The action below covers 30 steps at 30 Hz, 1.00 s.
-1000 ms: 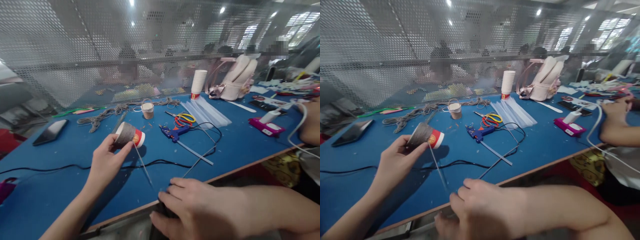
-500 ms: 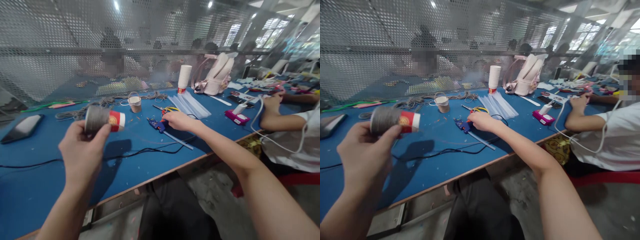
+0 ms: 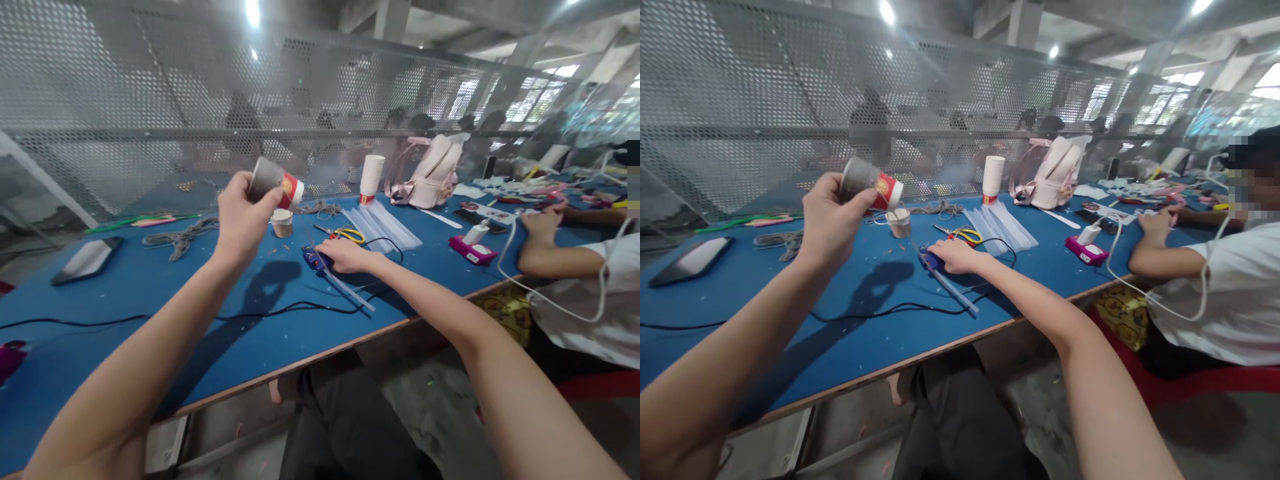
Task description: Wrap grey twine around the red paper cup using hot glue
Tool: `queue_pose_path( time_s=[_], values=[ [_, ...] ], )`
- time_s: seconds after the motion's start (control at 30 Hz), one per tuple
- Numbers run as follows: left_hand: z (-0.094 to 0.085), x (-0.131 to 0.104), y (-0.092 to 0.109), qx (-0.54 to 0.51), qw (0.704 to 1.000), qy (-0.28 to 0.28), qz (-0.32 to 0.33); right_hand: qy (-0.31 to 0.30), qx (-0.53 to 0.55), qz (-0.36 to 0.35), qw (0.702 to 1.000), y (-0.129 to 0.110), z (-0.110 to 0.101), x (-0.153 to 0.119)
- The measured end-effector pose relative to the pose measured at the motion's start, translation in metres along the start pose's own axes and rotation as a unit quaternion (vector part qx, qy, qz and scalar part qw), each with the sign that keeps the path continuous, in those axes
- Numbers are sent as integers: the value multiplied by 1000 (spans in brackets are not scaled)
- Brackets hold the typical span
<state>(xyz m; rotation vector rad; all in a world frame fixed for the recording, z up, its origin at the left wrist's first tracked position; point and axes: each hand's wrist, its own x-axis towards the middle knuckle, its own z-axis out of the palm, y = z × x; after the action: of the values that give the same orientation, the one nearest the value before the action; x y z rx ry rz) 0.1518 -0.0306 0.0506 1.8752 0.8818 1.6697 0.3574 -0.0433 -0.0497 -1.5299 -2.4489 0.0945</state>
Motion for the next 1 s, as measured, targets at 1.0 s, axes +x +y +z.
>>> queue_pose_path(
  time_s=[1.0],
  values=[
    [-63, -85, -58, 107, 961, -83, -242, 103, 418, 65, 900, -95, 8, -25]
  ],
)
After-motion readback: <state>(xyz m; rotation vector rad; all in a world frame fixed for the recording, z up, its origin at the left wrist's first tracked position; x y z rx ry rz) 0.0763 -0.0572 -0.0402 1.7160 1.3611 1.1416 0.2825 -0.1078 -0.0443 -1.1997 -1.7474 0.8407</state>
